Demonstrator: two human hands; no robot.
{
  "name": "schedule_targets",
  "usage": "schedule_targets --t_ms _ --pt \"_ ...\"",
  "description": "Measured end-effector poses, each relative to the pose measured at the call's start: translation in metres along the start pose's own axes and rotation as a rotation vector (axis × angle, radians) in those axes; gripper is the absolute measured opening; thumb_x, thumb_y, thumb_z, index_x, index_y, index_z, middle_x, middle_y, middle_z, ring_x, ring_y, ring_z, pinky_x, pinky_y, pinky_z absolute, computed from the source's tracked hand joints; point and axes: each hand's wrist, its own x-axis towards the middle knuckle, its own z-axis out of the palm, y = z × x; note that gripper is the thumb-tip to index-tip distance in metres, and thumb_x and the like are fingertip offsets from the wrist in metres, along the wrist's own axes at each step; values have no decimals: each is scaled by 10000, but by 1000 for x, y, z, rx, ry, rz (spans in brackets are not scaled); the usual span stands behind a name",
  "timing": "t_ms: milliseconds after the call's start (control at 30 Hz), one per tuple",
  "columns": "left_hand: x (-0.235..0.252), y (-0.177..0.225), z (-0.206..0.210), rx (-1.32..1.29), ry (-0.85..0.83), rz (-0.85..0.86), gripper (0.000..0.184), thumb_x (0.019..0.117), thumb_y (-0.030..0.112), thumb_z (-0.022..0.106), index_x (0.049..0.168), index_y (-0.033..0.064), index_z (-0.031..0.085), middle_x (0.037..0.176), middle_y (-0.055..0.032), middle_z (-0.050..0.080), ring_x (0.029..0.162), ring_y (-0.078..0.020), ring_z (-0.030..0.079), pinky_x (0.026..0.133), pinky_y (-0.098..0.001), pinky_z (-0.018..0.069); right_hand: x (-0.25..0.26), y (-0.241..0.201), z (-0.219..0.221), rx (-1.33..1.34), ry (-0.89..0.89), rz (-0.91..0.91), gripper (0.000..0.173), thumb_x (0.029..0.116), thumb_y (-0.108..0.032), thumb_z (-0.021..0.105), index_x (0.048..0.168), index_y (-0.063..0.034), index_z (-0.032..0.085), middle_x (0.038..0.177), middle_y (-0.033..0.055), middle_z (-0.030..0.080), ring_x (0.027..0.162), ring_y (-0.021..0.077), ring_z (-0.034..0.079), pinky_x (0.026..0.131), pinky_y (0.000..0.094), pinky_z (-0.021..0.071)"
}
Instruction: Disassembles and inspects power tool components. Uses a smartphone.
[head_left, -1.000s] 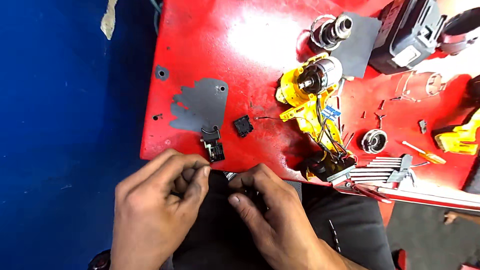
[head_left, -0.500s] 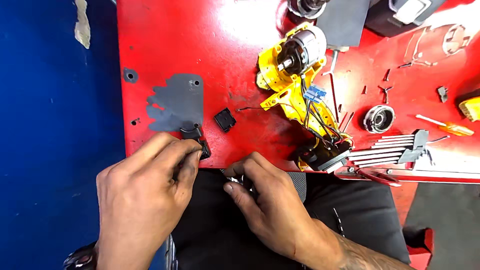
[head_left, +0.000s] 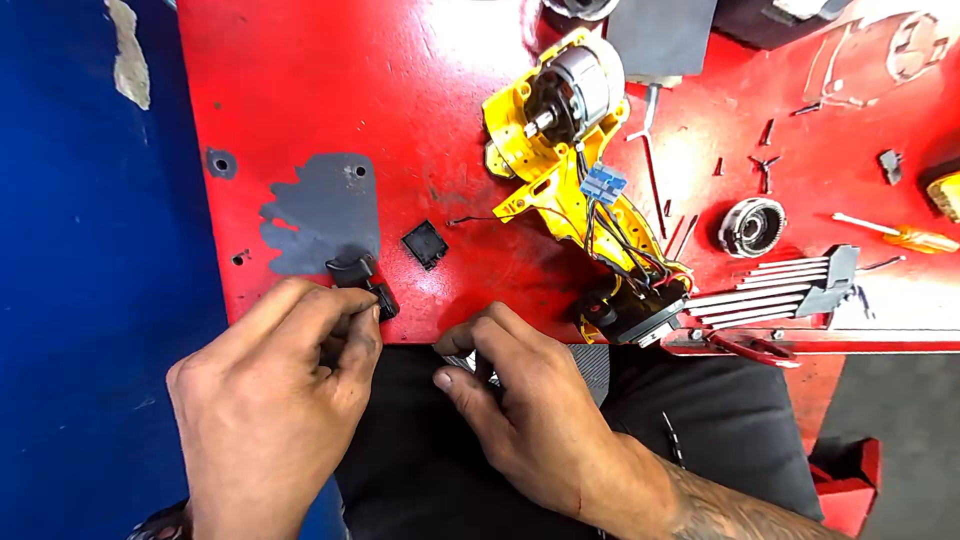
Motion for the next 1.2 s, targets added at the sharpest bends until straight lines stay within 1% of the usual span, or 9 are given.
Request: schedule_targets --t_ms 167,267,367,467,533,667,800,967,1200 --pt "-2 3 4 14 38 -7 204 968 243 621 1020 89 744 918 -42 666 680 -125 620 554 -322 504 1 0 1 -13 5 -13 142 995 -261 655 1071 -157 715 929 -56 610 746 35 593 612 228 535" --pt "-3 5 7 23 66 -22 179 964 222 637 1010 81 737 908 -49 669 677 -131 629 553 -326 510 3 -1 3 -49 23 -54 155 994 -253 648 1088 -149 714 930 -43 607 754 50 597 608 239 534" --pt "-4 4 9 8 81 -39 179 963 223 642 1014 82 738 901 -39 669 685 -113 639 563 -306 528 11 -3 5 -77 60 -91 204 984 -232 654 1149 -125 708 939 -31 616 763 65 605 599 246 533" --pt "-4 3 7 -13 67 -55 199 966 245 634 1032 88 738 915 -31 672 707 -101 642 579 -295 532 23 -5 9 -70 98 -109 259 967 -183 665 1211 -97 687 953 -14 636 787 76 631 619 256 557" --pt "-4 1 4 -34 56 -66 211 969 269 634 1039 99 739 934 -14 671 732 -79 644 602 -273 543 32 -7 12 -54 113 -113 303 954 -163 683 1245 -79 672 956 -1 647 773 88 640 613 273 567" --pt "-4 -1 2 -41 60 -67 218 967 268 633 1039 96 747 932 -19 670 748 -78 642 614 -268 536 42 -10 17 -115 104 -106 390 931 -199 722 1300 -90 654 960 -3 637 742 93 631 575 280 548" --pt "-2 -3 4 -49 64 -57 217 962 265 642 1036 94 753 922 -21 667 733 -81 639 608 -264 536 44 -11 18 -153 118 -104 417 919 -223 745 1301 -81 656 957 3 639 729 95 633 555 279 542" --pt "-4 -6 4 -62 51 -44 227 961 273 643 1039 92 756 922 -26 667 750 -89 642 621 -273 537 45 -12 19 -156 121 -92 426 904 -218 758 1297 -91 659 959 2 644 715 95 633 543 279 539" --pt "-6 -8 5 -78 49 -47 220 960 267 648 1030 88 754 907 -24 665 736 -89 640 611 -273 535 46 -12 20 -162 133 -83 400 905 -214 755 1277 -95 669 954 9 641 702 105 632 525 283 530"
